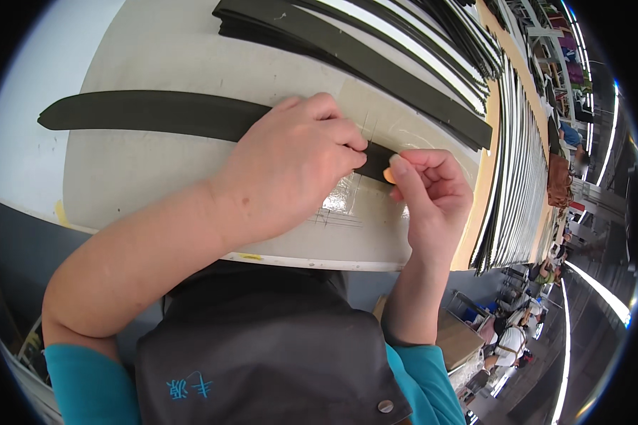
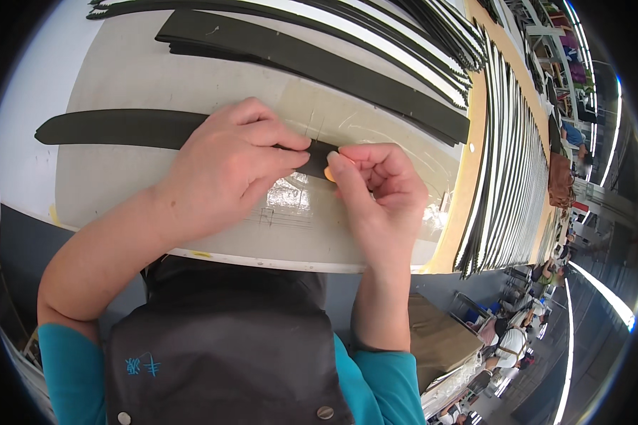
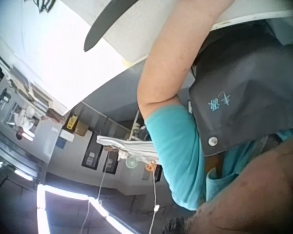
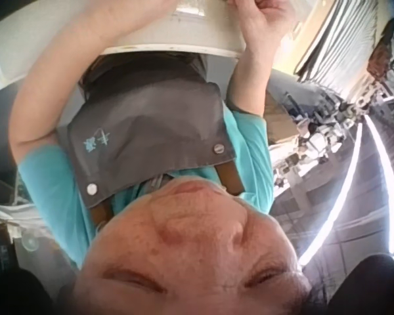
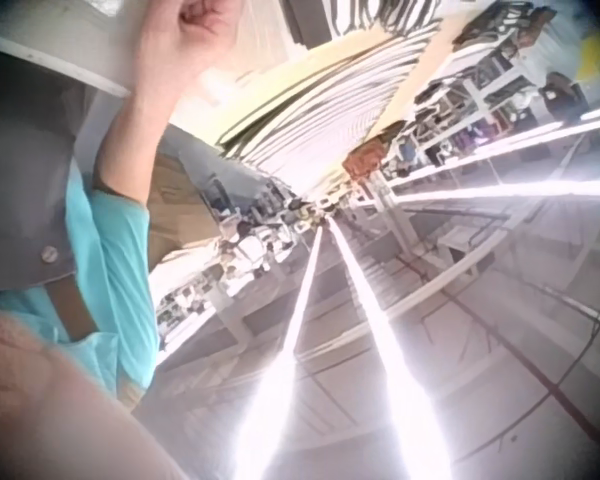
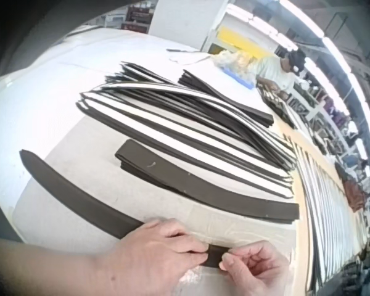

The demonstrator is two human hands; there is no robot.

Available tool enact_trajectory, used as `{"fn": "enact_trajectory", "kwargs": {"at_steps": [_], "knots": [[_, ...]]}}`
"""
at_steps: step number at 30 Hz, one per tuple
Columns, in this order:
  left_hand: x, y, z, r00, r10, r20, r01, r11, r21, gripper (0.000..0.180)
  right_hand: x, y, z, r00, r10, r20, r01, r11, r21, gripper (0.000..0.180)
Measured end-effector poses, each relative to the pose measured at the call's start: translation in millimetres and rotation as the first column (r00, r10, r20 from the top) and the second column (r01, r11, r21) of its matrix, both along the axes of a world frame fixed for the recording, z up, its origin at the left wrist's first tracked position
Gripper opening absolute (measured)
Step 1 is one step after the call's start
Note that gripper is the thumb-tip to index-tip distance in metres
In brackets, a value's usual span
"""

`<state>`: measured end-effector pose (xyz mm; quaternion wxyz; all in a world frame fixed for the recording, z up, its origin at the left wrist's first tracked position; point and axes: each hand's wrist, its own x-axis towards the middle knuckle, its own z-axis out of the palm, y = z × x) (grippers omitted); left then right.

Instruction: The person assembles long, flexible, serrated strips by hand. They pick up a white serrated strip and a black strip, align them, and press them together to form a single unit. The person repeats this process for multiple strips, stacking the finished units on the table.

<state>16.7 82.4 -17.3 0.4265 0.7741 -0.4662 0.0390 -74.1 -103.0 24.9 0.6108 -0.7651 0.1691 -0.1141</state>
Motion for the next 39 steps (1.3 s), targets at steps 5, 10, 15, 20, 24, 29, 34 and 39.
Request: {"fn": "enact_trajectory", "kwargs": {"at_steps": [5,10,15,20,24,29,34,39], "knots": [[0,2,1,1.000,-0.007,0.014,0.007,1.000,0.003,0.018,0,11,-11,1.000,-0.006,-0.014,0.004,0.989,-0.145,0.011],[0,2,2,1.000,-0.011,0.005,0.011,1.000,0.010,0.019,0,15,-15,1.000,-0.010,0.002,0.010,0.977,-0.211,0.011],[0,1,3,1.000,-0.016,-0.014,0.016,1.000,0.003,0.019,0,18,-17,1.000,-0.024,0.020,0.029,0.946,-0.324,0.013],[0,1,4,1.000,-0.019,-0.020,0.019,1.000,0.018,0.019,-1,17,-23,0.999,-0.025,0.038,0.037,0.935,-0.354,0.014],[0,2,3,1.000,-0.022,-0.013,0.022,1.000,0.020,0.021,-4,14,-13,0.997,-0.058,0.048,0.065,0.986,-0.153,0.012],[0,1,3,0.999,-0.032,0.019,0.032,0.999,0.037,0.021,-43,-44,2,0.981,-0.190,0.045,0.195,0.969,-0.151,0.008],[0,1,8,0.998,-0.038,-0.057,0.040,0.999,0.034,0.019,-95,-74,6,0.962,-0.233,-0.143,0.199,0.955,-0.220,0.008],[1,2,11,0.996,-0.062,-0.064,0.064,0.997,0.037,0.021,-92,-79,8,0.991,-0.126,0.036,0.126,0.841,-0.526,0.009]]}}
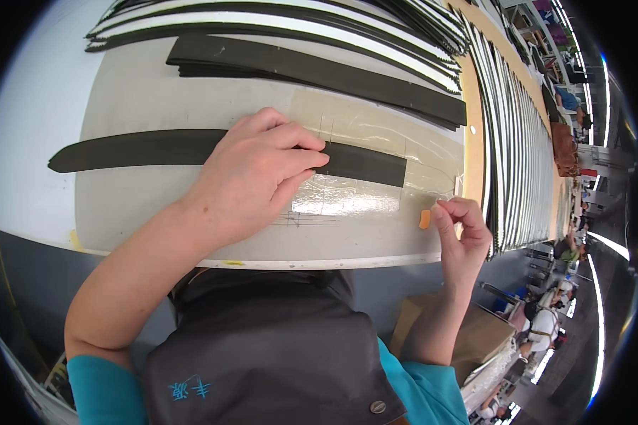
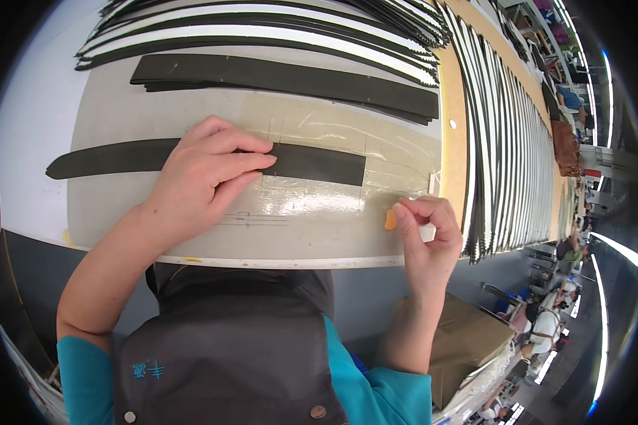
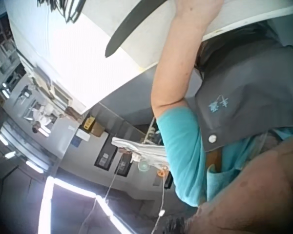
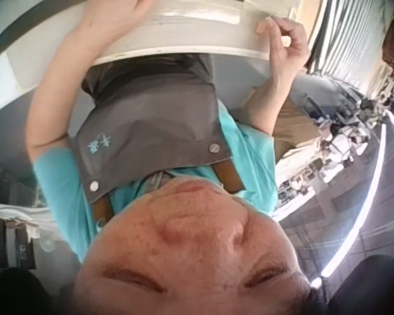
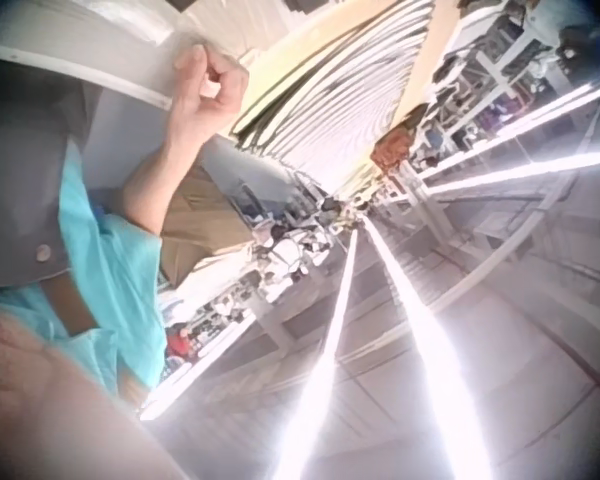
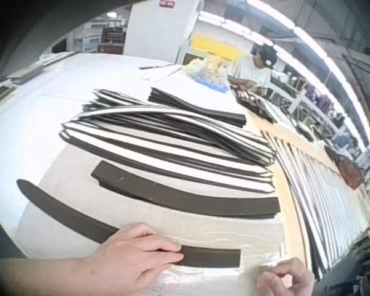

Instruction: The person assembles long, flexible, serrated strips by hand. They pick up a white serrated strip and a black strip, align them, and press them together to form a single unit. The person repeats this process for multiple strips, stacking the finished units on the table.

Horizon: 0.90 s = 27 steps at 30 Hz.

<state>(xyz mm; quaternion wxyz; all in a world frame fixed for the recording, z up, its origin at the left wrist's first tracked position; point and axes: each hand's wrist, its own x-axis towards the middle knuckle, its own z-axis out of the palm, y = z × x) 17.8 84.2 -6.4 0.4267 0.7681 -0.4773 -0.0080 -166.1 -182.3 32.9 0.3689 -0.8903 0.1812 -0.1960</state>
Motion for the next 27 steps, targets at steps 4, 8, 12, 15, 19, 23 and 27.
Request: {"fn": "enact_trajectory", "kwargs": {"at_steps": [4,8,12,15,19,23,27], "knots": [[0,1,2,0.998,-0.002,0.068,0.000,0.999,0.034,0.021,34,22,6,0.972,0.235,-0.031,-0.237,0.963,-0.130,0.026],[-3,-2,2,0.987,0.010,0.160,-0.026,0.995,0.096,0.024,50,30,12,0.920,0.328,-0.215,-0.389,0.830,-0.399,0.042],[-6,-2,1,0.981,0.029,0.190,-0.050,0.993,0.107,0.027,43,25,8,0.879,0.333,-0.342,-0.471,0.721,-0.509,0.050],[-12,-1,6,0.966,0.045,0.253,-0.085,0.985,0.149,0.029,40,10,16,0.847,0.342,-0.407,-0.523,0.670,-0.527,0.049],[-21,-5,2,0.960,0.100,0.262,-0.134,0.984,0.114,0.028,40,10,18,0.851,0.343,-0.398,-0.513,0.704,-0.491,0.044],[-25,-3,0,0.970,0.094,0.224,-0.128,0.982,0.140,0.028,48,22,22,0.837,0.387,-0.386,-0.545,0.657,-0.521,0.042],[-25,-2,-2,0.966,0.105,0.238,-0.134,0.985,0.110,0.030,57,24,28,0.824,0.429,-0.369,-0.566,0.603,-0.562,0.037]]}}
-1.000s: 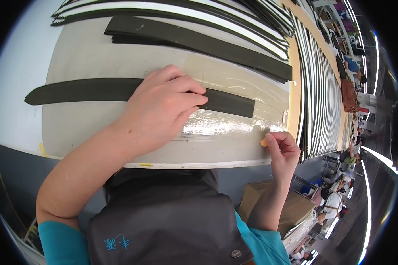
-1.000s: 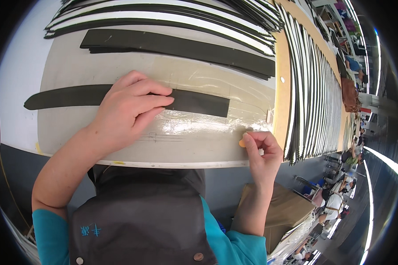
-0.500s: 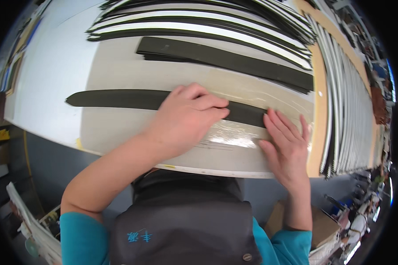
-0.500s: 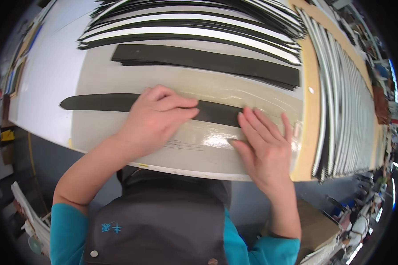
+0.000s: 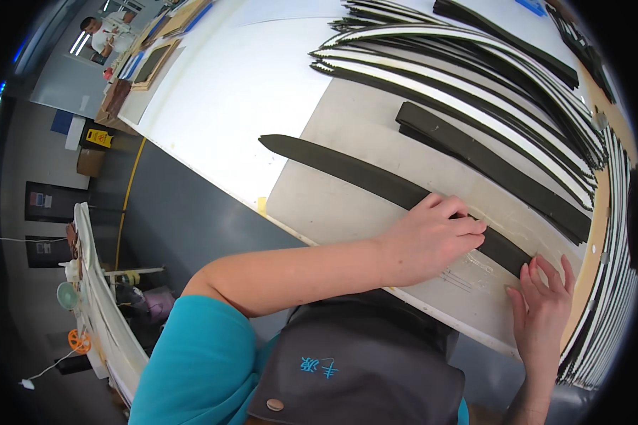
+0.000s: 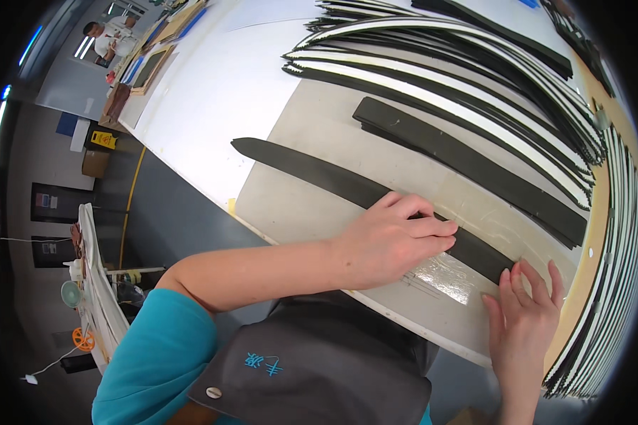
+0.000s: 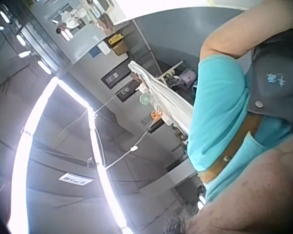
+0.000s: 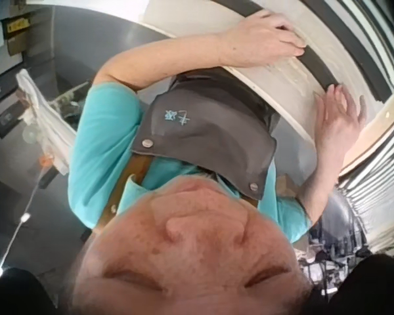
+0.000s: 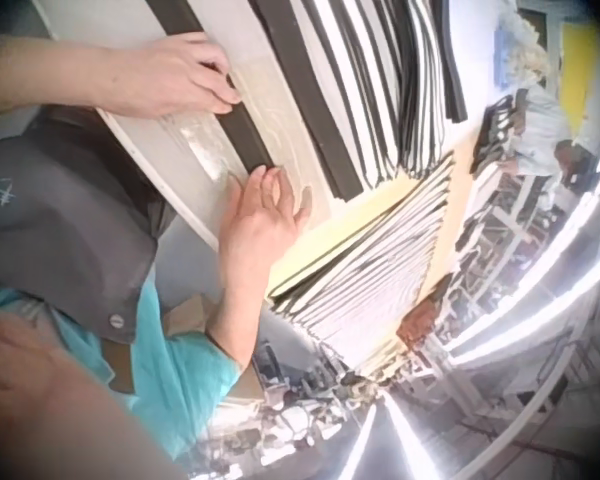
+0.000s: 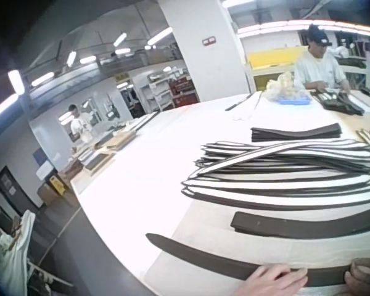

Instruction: The person assembles long, flexible, serrated strips by hand. They pick up a white serrated strip and a black strip, align them, and press them together to form a single unit. The person repeats this process for multiple strips, stacking the finished units on the table.

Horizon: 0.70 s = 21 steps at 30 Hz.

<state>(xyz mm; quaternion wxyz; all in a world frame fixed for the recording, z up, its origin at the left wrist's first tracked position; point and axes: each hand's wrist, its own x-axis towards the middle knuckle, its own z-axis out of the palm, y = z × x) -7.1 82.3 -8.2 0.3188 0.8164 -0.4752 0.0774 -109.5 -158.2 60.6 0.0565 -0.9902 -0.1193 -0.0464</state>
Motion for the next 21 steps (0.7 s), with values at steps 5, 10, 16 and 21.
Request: {"fn": "enact_trajectory", "kwargs": {"at_steps": [5,10,16,21], "knots": [[3,7,-4,1.000,0.006,-0.030,-0.002,0.994,0.113,0.032,7,-4,-4,0.998,0.043,0.055,-0.046,0.997,0.056,0.034],[19,-4,26,0.995,-0.053,-0.089,0.065,0.987,0.144,0.021,1,-34,-20,0.989,-0.051,0.140,-0.001,0.936,0.351,0.020],[25,-23,60,0.964,0.072,-0.256,0.020,0.940,0.342,0.036,-2,-51,-53,0.893,-0.331,0.304,0.051,0.746,0.664,0.018],[35,-29,68,0.960,0.091,-0.266,0.055,0.866,0.497,0.041,1,-52,-62,0.848,-0.394,0.353,0.011,0.680,0.733,0.015]]}}
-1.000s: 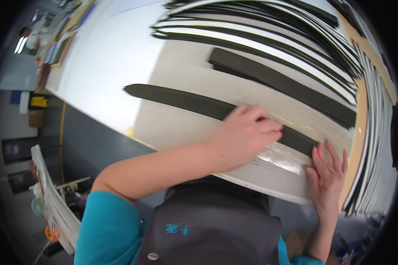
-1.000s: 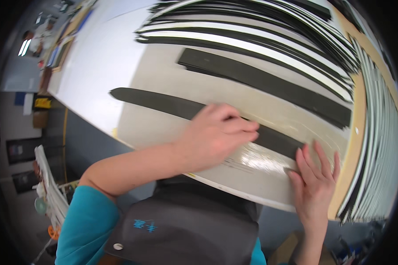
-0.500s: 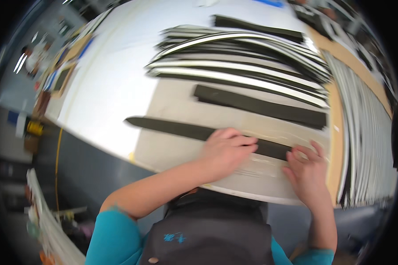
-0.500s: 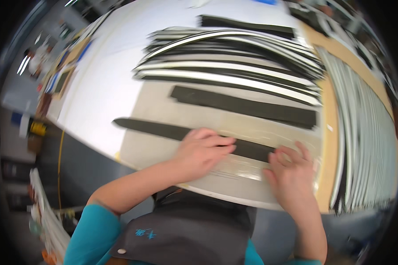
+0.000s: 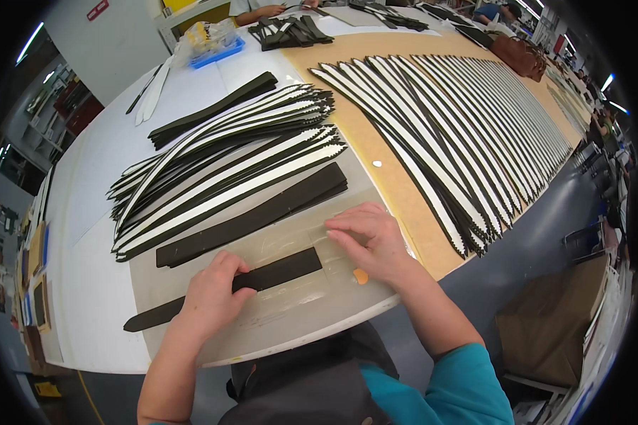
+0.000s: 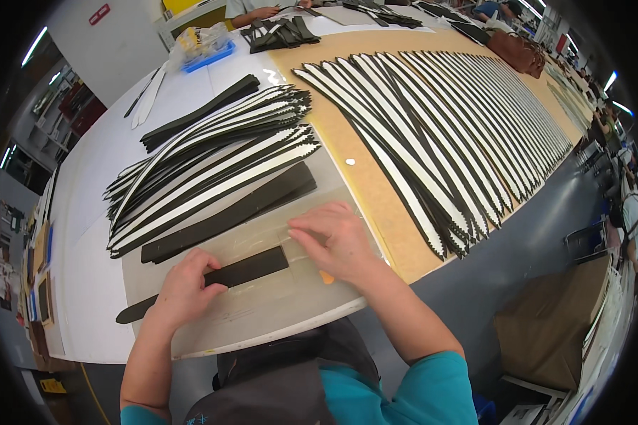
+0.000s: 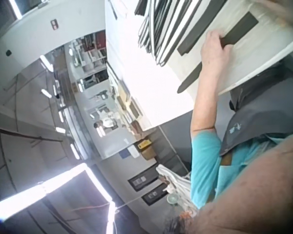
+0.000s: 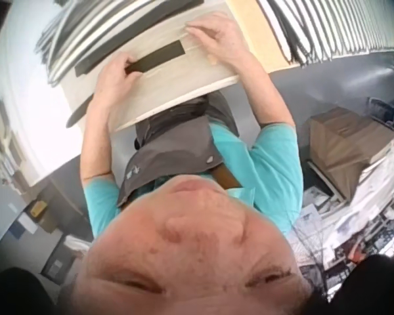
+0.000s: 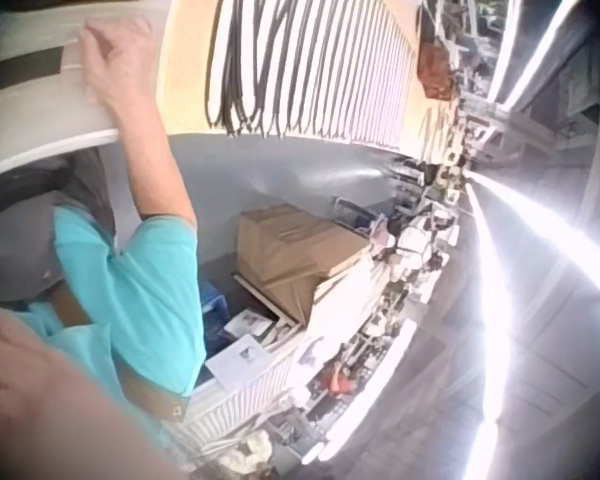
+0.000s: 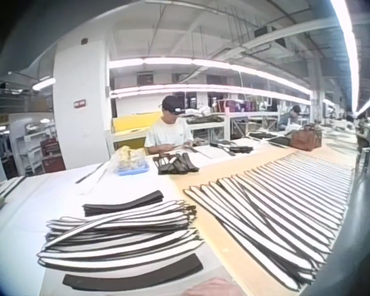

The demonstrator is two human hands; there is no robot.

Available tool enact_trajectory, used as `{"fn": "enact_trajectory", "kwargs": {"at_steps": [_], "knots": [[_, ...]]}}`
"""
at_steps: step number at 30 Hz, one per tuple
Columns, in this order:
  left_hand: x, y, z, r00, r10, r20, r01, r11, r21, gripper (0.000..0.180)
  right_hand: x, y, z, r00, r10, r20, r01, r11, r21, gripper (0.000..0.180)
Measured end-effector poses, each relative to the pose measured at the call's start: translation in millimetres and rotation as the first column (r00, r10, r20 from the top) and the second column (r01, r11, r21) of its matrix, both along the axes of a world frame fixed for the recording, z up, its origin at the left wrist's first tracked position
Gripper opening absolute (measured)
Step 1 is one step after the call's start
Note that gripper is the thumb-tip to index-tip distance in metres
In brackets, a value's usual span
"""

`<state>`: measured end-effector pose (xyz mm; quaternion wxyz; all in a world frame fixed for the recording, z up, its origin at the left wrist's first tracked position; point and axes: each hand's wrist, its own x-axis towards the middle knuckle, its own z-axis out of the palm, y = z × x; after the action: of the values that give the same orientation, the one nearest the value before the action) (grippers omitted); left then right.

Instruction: The person assembles long, flexible, serrated strips by hand. They pick up a white serrated strip and a black strip, align them, and press them together to form a single unit. The person repeats this process for multiple strips, stacking the finished units on the table.

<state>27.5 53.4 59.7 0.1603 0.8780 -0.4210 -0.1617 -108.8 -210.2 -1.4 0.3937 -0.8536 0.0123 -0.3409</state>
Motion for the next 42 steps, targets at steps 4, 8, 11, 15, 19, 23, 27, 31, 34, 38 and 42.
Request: {"fn": "enact_trajectory", "kwargs": {"at_steps": [4,8,11,15,19,23,27,31,34,38,42], "knots": [[2,-1,0,0.997,0.028,-0.066,-0.029,0.999,-0.022,0.038,-2,2,1,0.998,-0.061,0.005,0.060,0.998,0.025,0.013],[11,3,0,0.972,0.069,-0.223,-0.078,0.997,-0.030,0.027,0,2,4,0.990,-0.134,-0.040,0.137,0.983,0.120,0.014],[14,-5,33,0.908,0.181,-0.377,-0.239,0.964,-0.115,0.021,-5,0,5,0.982,-0.110,-0.155,0.157,0.928,0.337,0.026],[19,-2,80,0.786,-0.073,-0.614,-0.457,0.600,-0.657,0.025,-5,10,27,0.953,0.246,-0.174,-0.159,0.901,0.404,0.058],[25,22,138,0.794,-0.503,-0.340,-0.247,0.243,-0.938,0.017,24,67,60,0.882,0.467,-0.058,-0.446,0.868,0.217,0.078],[14,50,173,0.672,-0.734,-0.102,-0.168,-0.016,-0.986,0.015,44,97,83,0.839,0.544,0.025,-0.519,0.785,0.338,0.075],[24,129,167,0.710,-0.695,-0.112,-0.356,-0.217,-0.909,0.026,47,83,96,0.873,0.477,0.105,-0.487,0.831,0.268,0.060],[30,139,98,0.549,-0.825,-0.132,-0.607,-0.285,-0.742,0.032,34,57,97,0.909,0.417,-0.014,-0.414,0.905,0.094,0.049],[1,116,27,0.411,-0.790,-0.455,-0.869,-0.190,-0.456,0.072,29,42,86,0.938,0.314,-0.145,-0.322,0.946,-0.033,0.052],[-42,93,-46,0.121,-0.723,-0.680,-0.964,0.079,-0.256,0.048,13,18,60,0.934,0.196,-0.298,-0.274,0.930,-0.246,0.046],[-57,93,-37,0.229,-0.182,-0.956,-0.679,0.674,-0.291,0.029,-4,10,48,0.916,0.117,-0.382,-0.231,0.936,-0.267,0.047]]}}
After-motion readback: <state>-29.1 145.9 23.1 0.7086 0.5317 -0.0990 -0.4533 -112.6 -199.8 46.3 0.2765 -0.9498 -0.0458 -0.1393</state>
